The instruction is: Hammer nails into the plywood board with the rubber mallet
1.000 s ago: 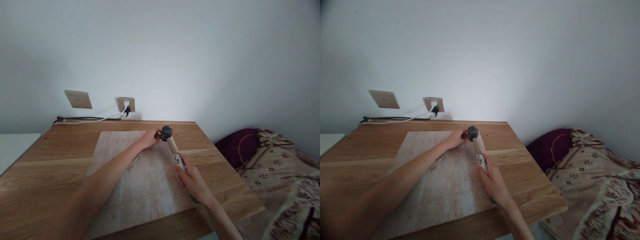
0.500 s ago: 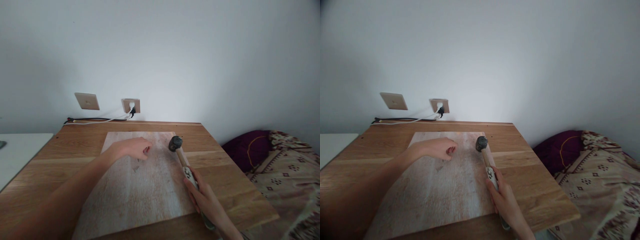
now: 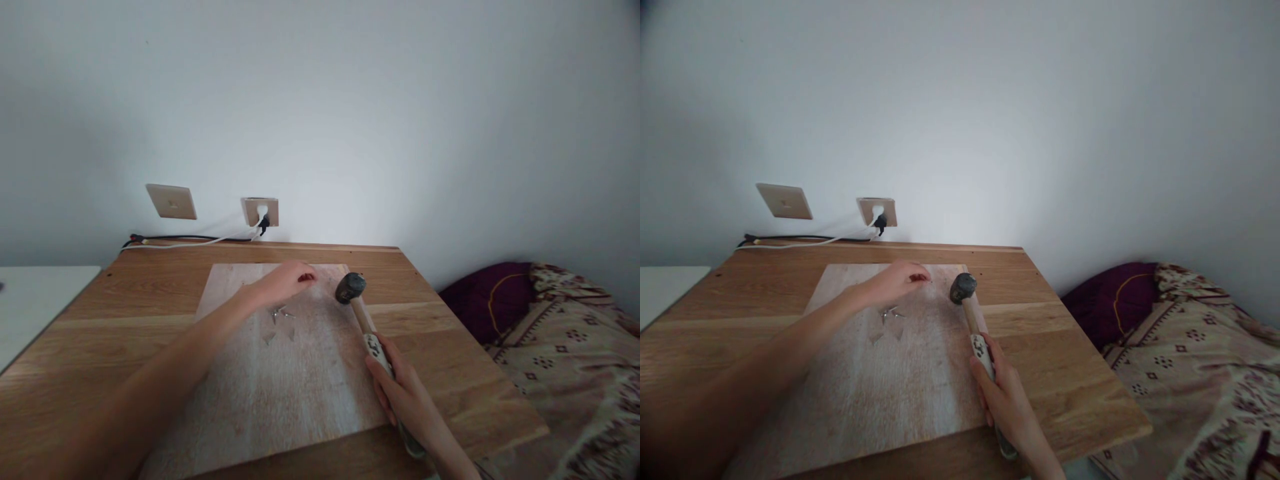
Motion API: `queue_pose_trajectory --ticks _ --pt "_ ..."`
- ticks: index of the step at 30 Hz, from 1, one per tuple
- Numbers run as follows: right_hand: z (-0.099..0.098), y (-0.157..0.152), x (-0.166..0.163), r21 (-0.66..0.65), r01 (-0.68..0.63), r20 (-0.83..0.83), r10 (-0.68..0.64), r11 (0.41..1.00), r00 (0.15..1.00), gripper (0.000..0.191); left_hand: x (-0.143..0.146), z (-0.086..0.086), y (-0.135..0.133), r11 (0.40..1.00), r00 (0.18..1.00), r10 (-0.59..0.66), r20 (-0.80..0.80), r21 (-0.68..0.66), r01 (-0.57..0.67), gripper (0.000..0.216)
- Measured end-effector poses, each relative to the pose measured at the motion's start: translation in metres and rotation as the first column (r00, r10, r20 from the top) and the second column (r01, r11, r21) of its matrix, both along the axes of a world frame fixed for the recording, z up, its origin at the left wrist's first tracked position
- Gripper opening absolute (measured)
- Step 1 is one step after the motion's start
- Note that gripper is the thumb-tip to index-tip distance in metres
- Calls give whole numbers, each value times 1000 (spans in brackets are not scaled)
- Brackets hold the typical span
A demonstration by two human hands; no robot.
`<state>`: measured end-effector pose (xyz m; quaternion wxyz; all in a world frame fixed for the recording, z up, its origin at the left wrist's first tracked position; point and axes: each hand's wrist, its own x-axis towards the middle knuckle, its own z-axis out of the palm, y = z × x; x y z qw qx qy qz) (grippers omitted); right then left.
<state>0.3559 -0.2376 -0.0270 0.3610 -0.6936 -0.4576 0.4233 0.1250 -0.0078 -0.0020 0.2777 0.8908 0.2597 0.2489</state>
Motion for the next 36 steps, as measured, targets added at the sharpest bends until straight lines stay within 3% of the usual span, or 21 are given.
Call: queue_pose_trajectory --ticks 7,16,23,29,33,36 --pt "3 0 -1 0 1 6 -1 1000 1000 77 25 -31 21 992 986 125 110 10 -127 16" --pt "1 1 1 -2 -21 18 21 1000 1000 71 26 -39 18 992 980 117 164 21 -122 18" --pt "19 17 16 -167 -177 25 184 970 983 49 27 -43 17 993 981 119 153 2 -121 13" --pt "27 28 8 -11 -167 214 166 986 963 39 31 -45 18 989 982 147 119 -36 -144 16" --pt "28 36 -4 98 -148 194 127 984 973 38 31 -46 18 966 962 225 153 -165 -199 30" --pt "29 45 -10 120 -137 141 119 983 983 36 31 -46 18 965 962 240 134 -136 -222 18"
